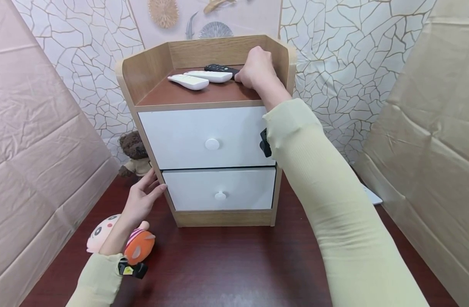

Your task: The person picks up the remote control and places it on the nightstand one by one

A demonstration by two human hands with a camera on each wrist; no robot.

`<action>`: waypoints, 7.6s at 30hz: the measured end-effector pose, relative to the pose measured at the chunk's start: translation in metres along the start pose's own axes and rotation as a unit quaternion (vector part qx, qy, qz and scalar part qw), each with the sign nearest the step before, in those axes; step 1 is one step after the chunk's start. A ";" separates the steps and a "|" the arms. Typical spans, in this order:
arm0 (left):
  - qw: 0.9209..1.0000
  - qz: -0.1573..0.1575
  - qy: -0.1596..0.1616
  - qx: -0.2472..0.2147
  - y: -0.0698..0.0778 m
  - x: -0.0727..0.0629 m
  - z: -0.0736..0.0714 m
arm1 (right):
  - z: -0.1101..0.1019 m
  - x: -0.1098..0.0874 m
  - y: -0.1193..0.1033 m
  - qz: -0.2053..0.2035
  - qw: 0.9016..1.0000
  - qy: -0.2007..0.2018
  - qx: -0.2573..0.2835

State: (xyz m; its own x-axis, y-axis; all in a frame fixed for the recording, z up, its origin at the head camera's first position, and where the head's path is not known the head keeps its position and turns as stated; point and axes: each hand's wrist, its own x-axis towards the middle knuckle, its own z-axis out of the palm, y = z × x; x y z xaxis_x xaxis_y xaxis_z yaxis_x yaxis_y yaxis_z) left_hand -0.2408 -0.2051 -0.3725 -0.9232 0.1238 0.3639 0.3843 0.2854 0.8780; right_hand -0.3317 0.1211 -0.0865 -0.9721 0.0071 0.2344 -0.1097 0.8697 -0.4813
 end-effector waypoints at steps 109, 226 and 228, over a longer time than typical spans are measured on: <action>1.000 0.005 0.006 0.012 -0.002 0.001 -0.001 | 0.111 -0.141 0.485 0.032 0.988 0.059 0.139; 1.000 -0.005 0.006 0.004 -0.002 0.001 -0.001 | 0.062 -0.108 0.368 0.067 0.966 0.201 0.151; 1.000 -0.004 0.006 0.004 -0.002 0.001 -0.001 | 0.059 -0.107 0.361 0.064 0.965 0.202 0.156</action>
State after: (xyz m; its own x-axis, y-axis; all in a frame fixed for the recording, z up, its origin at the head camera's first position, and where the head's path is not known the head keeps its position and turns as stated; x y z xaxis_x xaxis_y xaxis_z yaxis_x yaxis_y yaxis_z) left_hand -0.2420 -0.2068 -0.3733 -0.9265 0.1097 0.3600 0.3762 0.2941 0.8786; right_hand -0.2796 0.4052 -0.3356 -0.8291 0.3506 0.4355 -0.1125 0.6585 -0.7442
